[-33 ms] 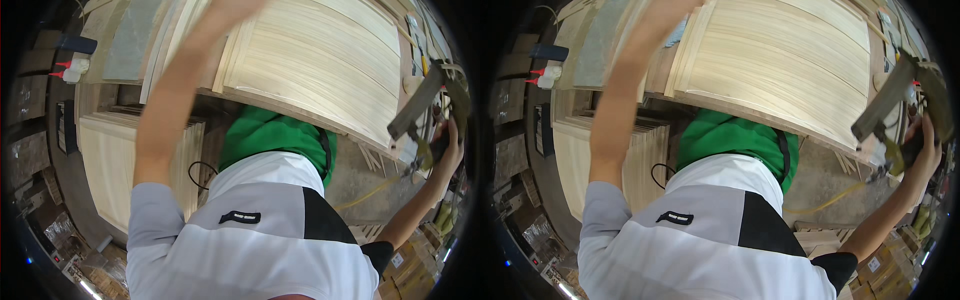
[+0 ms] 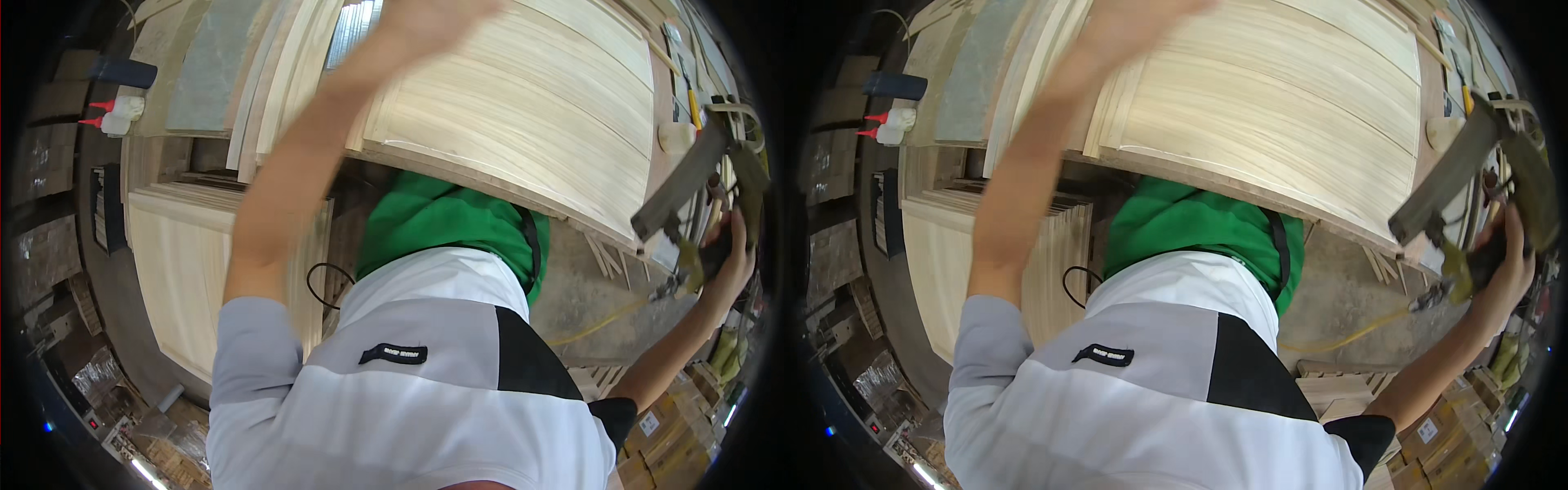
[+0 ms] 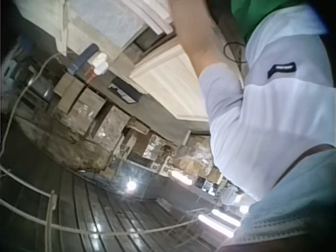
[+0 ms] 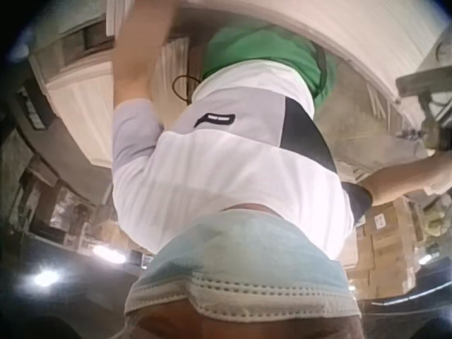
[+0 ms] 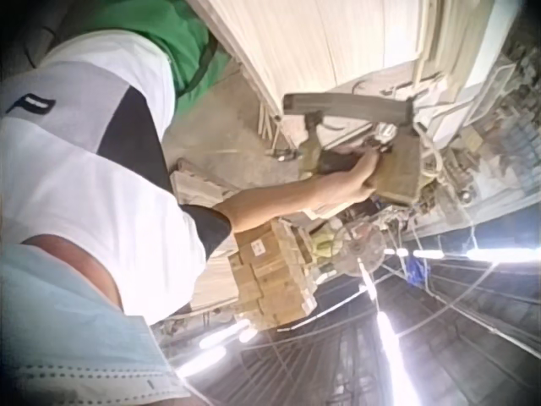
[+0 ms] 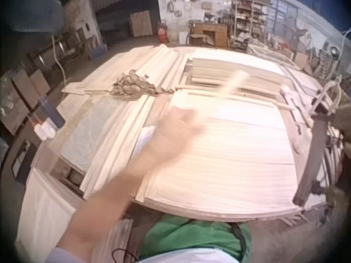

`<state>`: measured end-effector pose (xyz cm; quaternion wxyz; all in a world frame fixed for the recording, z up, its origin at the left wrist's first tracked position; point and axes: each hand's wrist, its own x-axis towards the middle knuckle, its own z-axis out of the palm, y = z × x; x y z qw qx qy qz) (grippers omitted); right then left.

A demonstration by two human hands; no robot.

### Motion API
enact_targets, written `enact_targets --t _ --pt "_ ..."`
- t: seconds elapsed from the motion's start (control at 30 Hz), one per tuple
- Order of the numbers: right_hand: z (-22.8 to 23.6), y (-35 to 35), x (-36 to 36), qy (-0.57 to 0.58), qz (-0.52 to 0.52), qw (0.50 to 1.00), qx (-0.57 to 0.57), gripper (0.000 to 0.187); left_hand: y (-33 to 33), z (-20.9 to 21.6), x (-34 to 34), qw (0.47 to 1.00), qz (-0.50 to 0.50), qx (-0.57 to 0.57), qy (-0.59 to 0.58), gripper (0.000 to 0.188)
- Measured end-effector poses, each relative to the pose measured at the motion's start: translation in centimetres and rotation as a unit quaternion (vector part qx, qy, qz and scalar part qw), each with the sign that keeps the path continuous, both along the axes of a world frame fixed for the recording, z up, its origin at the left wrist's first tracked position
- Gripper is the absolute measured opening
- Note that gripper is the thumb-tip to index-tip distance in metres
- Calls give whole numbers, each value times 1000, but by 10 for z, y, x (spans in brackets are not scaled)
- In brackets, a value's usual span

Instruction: Assembling wooden slats into a larger panel using glue and a pneumatic nail gun.

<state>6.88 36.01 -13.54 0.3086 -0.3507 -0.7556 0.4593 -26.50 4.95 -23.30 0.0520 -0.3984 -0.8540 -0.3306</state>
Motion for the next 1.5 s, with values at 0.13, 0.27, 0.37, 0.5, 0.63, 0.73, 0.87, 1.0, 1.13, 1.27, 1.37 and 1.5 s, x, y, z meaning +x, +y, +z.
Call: enact_targets --t 0.13,0.27,0.37,0.5,0.63,0.73,0.87,1.0,1.13,1.27,1.37,1.5 --pt "1 -37 56 -12 -45 999 10 22 51 -29 125 980 -172 84 59 26" --pt "-8 -55 89 11 -58 998 -10 21 60 -45 174 967 -238 86 26 17" --pt "-15 -61 98 8 -59 998 -14 23 58 -57 173 965 -242 90 50 17" --pt "-22 -72 95 0 -78 997 -2 21 53 -64 165 961 -248 110 53 19" --pt "-25 -74 89 -1 -67 998 -10 19 51 -68 160 960 -249 121 44 21" --pt "-29 -73 88 0 -75 997 -15 20 49 -71 158 959 -255 116 40 23" --pt "-30 -78 86 -10 -75 997 -15 21 44 -73 158 958 -264 107 30 23" --pt "-30 -87 78 -18 -76 997 -16 21 39 -76 158 960 -262 95 25 23" --pt "-33 -83 75 -18 -67 997 -17 20 40 -78 157 960 -262 95 27 24" --pt "-30 -81 79 -34 -81 996 -8 21 46 -79 159 956 -271 107 22 23" --pt "-23 -77 92 -61 -102 993 -10 23 54 -76 163 951 -289 109 18 22" --pt "-23 -83 81 -101 -146 984 2 19 45 -75 155 952 -294 86 -4 27"
